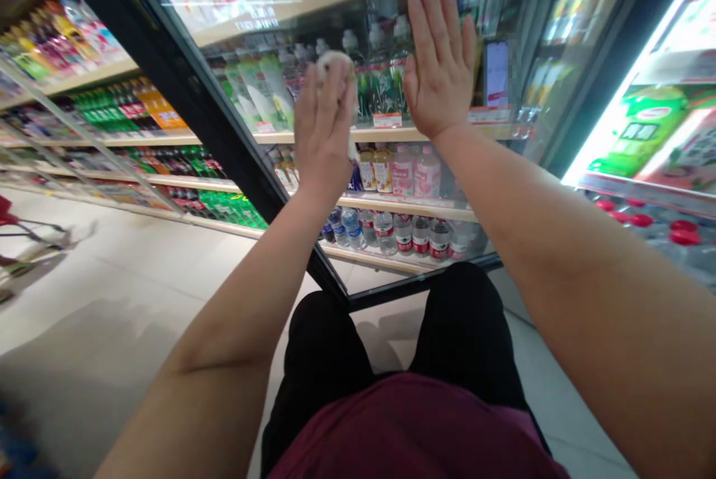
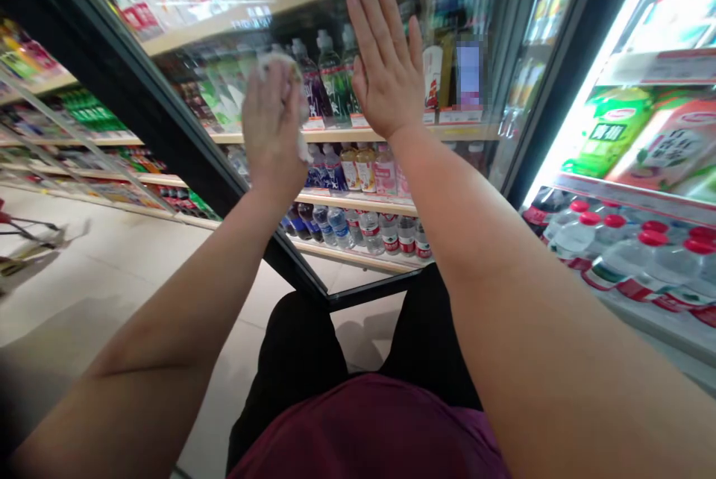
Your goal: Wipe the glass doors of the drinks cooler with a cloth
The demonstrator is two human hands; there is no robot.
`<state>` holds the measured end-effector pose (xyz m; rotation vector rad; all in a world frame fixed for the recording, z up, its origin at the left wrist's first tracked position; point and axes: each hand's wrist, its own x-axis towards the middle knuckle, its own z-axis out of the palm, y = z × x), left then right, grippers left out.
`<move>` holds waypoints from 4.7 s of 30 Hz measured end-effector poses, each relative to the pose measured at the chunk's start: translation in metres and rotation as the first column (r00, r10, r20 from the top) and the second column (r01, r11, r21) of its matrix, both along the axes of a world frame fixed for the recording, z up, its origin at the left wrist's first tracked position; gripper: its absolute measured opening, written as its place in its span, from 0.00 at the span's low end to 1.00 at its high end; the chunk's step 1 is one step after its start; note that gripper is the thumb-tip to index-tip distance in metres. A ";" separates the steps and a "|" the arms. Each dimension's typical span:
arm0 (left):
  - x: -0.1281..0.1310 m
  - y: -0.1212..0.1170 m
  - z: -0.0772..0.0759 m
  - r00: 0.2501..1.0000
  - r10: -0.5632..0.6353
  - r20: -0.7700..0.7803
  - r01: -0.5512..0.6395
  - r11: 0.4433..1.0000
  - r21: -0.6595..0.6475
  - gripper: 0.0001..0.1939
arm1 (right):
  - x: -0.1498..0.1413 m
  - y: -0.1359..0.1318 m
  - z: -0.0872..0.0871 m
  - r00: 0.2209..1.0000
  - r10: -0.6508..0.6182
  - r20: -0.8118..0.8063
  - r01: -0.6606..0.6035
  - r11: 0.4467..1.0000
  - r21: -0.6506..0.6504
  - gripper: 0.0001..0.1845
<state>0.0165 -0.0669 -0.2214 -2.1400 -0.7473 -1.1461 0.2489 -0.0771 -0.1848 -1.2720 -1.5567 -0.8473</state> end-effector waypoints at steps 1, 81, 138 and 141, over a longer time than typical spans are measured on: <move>0.001 -0.005 -0.007 0.999 -0.013 -0.039 0.012 0.999 -0.030 0.27 | 0.000 0.000 0.000 1.000 0.008 -0.001 -0.008 1.000 0.011 0.36; 0.005 -0.006 0.014 0.997 -0.060 -0.052 0.071 0.967 0.246 0.28 | 0.002 0.013 -0.009 1.000 0.021 0.015 -0.022 0.996 0.083 0.34; -0.010 0.001 0.069 0.994 0.023 -0.109 0.005 0.967 0.253 0.27 | 0.040 0.023 0.032 0.999 0.042 -0.011 -0.040 0.988 0.151 0.37; -0.009 0.000 0.069 1.000 0.018 -0.018 -0.013 0.966 0.258 0.28 | 0.040 0.026 0.030 0.998 0.052 -0.019 -0.048 0.986 0.159 0.38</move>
